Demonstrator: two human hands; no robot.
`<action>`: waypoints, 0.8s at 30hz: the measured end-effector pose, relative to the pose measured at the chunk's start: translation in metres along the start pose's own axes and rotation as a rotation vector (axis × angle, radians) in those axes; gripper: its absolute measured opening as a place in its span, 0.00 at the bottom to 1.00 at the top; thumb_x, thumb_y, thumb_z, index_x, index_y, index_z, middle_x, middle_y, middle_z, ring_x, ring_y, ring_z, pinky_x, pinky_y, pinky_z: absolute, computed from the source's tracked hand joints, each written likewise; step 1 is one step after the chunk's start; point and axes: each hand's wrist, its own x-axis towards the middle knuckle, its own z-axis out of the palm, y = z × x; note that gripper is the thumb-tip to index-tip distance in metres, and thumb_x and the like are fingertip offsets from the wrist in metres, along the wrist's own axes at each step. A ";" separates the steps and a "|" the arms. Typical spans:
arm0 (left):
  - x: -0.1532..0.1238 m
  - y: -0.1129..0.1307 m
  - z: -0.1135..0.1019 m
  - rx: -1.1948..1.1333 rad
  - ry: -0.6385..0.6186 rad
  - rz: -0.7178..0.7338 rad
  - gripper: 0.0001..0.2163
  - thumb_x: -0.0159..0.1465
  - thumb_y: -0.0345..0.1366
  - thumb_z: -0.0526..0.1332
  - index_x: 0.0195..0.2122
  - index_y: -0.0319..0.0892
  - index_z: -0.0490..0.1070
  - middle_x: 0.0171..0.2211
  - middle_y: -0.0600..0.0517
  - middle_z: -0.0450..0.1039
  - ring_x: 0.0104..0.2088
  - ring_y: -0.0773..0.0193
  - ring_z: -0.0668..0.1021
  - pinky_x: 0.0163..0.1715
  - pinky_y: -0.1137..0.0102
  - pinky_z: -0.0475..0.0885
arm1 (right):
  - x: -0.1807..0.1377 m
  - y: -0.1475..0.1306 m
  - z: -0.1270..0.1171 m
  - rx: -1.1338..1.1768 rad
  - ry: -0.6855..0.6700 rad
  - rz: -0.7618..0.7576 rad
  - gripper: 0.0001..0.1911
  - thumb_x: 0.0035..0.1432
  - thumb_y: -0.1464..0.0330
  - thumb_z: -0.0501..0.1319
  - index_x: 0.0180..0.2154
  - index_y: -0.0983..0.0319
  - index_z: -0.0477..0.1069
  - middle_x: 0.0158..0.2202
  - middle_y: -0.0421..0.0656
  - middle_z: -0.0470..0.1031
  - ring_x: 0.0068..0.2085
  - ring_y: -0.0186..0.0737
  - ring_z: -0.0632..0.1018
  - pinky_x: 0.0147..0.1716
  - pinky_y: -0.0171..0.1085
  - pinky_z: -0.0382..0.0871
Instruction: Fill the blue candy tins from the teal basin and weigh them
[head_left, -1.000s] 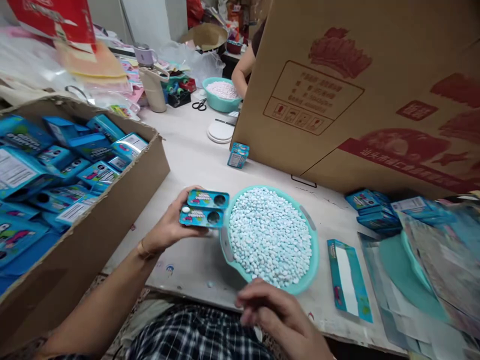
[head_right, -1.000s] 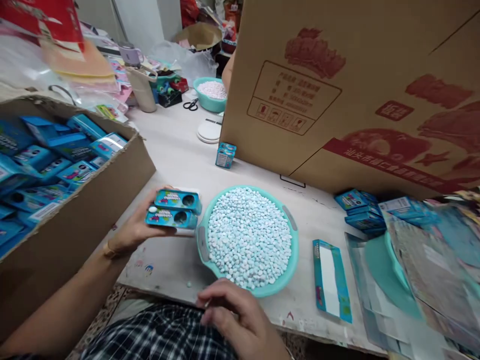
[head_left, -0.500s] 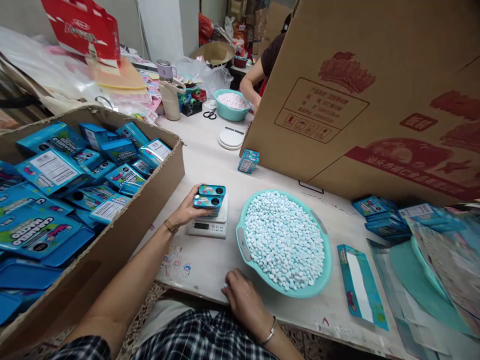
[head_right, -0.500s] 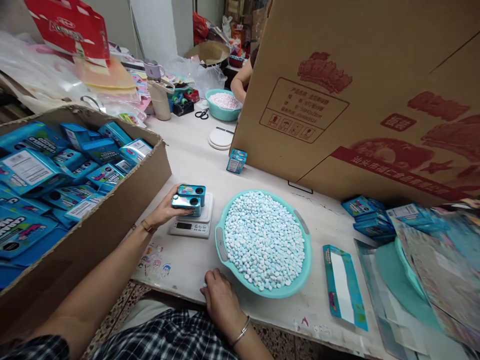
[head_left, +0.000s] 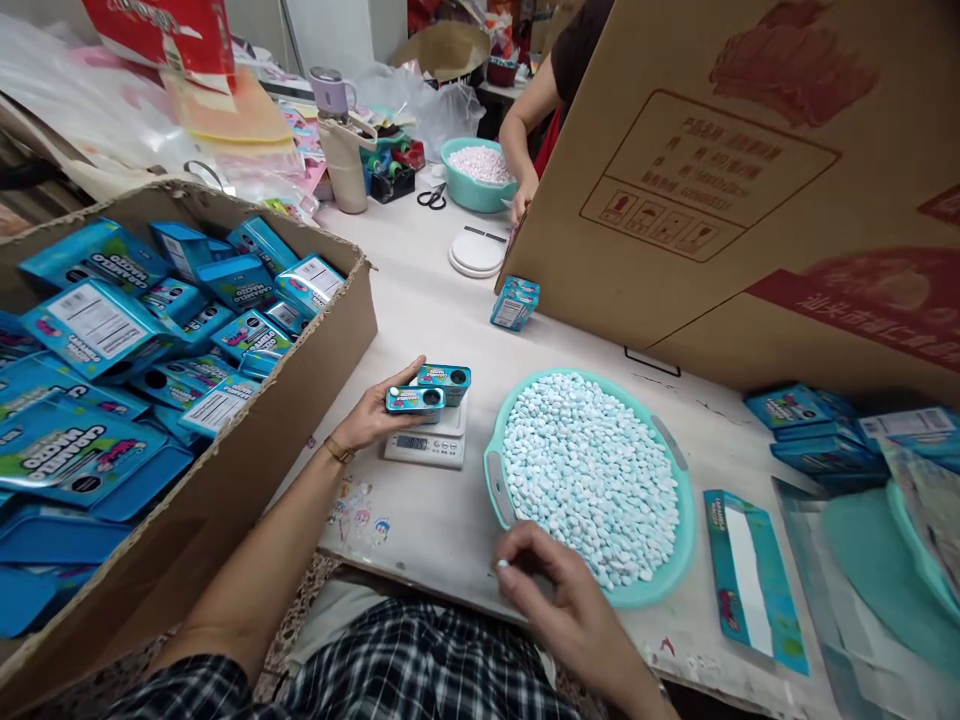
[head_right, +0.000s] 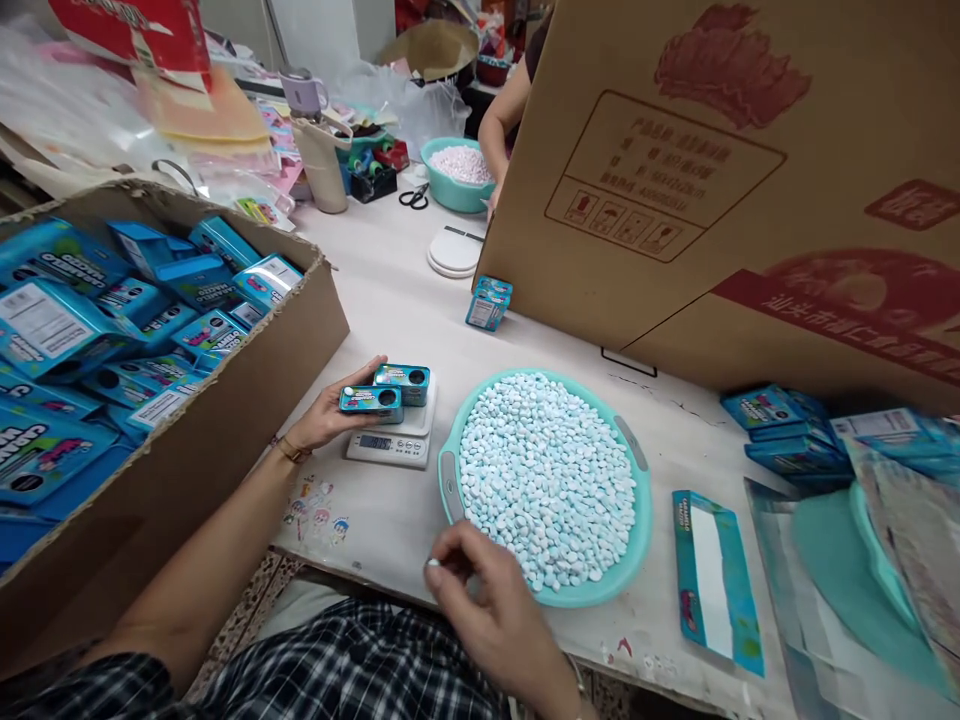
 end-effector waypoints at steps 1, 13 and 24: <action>-0.003 0.003 -0.002 0.005 0.011 -0.006 0.43 0.53 0.40 0.74 0.68 0.43 0.57 0.70 0.44 0.54 0.69 0.48 0.60 0.69 0.57 0.53 | -0.001 -0.002 -0.012 0.024 0.045 0.002 0.07 0.67 0.62 0.56 0.38 0.58 0.68 0.34 0.40 0.70 0.36 0.37 0.72 0.37 0.36 0.67; -0.120 0.033 -0.018 0.139 0.203 -0.095 0.24 0.55 0.35 0.72 0.54 0.52 0.75 0.52 0.46 0.75 0.56 0.47 0.74 0.58 0.53 0.69 | 0.025 0.062 -0.106 -0.942 0.345 -0.068 0.27 0.68 0.55 0.52 0.64 0.57 0.59 0.62 0.52 0.65 0.62 0.57 0.65 0.55 0.55 0.64; -0.113 0.011 0.054 -0.157 -0.055 -0.194 0.21 0.57 0.31 0.71 0.52 0.53 0.76 0.48 0.47 0.76 0.50 0.52 0.77 0.50 0.59 0.73 | 0.038 0.067 -0.124 -0.669 0.453 0.153 0.15 0.62 0.52 0.57 0.40 0.55 0.74 0.42 0.45 0.78 0.43 0.48 0.78 0.36 0.40 0.71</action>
